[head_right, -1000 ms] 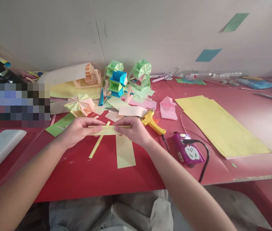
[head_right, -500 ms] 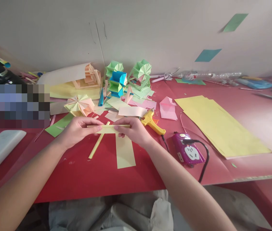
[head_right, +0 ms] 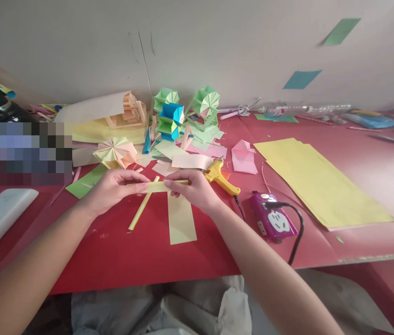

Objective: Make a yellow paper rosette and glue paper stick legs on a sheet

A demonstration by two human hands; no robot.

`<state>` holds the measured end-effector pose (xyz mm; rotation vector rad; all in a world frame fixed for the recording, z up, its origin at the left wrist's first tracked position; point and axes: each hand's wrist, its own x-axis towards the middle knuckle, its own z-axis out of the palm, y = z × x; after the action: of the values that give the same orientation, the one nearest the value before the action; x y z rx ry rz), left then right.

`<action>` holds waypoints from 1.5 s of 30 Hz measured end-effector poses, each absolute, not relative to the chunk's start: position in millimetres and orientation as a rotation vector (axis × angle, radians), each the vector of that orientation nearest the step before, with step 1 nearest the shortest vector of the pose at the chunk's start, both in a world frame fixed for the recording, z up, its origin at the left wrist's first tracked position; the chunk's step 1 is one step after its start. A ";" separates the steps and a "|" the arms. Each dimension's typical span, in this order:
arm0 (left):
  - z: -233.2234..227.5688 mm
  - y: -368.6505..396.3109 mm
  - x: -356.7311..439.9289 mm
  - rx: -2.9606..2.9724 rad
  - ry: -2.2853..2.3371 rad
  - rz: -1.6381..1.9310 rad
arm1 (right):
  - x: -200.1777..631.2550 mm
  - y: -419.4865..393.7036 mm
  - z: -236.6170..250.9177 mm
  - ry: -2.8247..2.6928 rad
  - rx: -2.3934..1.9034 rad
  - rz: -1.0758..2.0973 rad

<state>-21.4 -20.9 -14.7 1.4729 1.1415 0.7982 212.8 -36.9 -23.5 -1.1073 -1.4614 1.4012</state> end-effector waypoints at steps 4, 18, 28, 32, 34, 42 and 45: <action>-14.4 -20.8 -21.9 1.466 1.125 0.754 | 212.3 -36.8 -25.0 -1.484 -1.124 1.355; -12.9 -23.3 -25.7 1.547 1.092 0.496 | 213.2 -36.7 -24.8 -1.361 -1.261 1.386; -7.9 -38.3 -4.6 1.555 1.019 0.546 | 204.5 -38.0 -25.4 -1.145 -1.108 1.482; -9.0 -42.5 0.5 1.561 1.076 0.558 | 203.2 -40.0 -25.3 -1.099 -1.099 1.504; -10.6 -43.3 0.4 1.555 1.097 0.550 | 202.9 -40.7 -24.4 -1.093 -1.106 1.509; -10.6 -46.2 3.3 1.519 1.029 0.592 | 207.5 -39.5 -19.4 -1.134 -1.121 1.549; -10.8 -45.8 5.9 1.480 1.029 0.610 | 208.7 -39.0 -18.3 -1.150 -1.098 1.572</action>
<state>5.9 -45.8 -10.8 1.4804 1.0289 0.6101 208.7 -39.0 -18.3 -1.0982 -1.1503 1.5716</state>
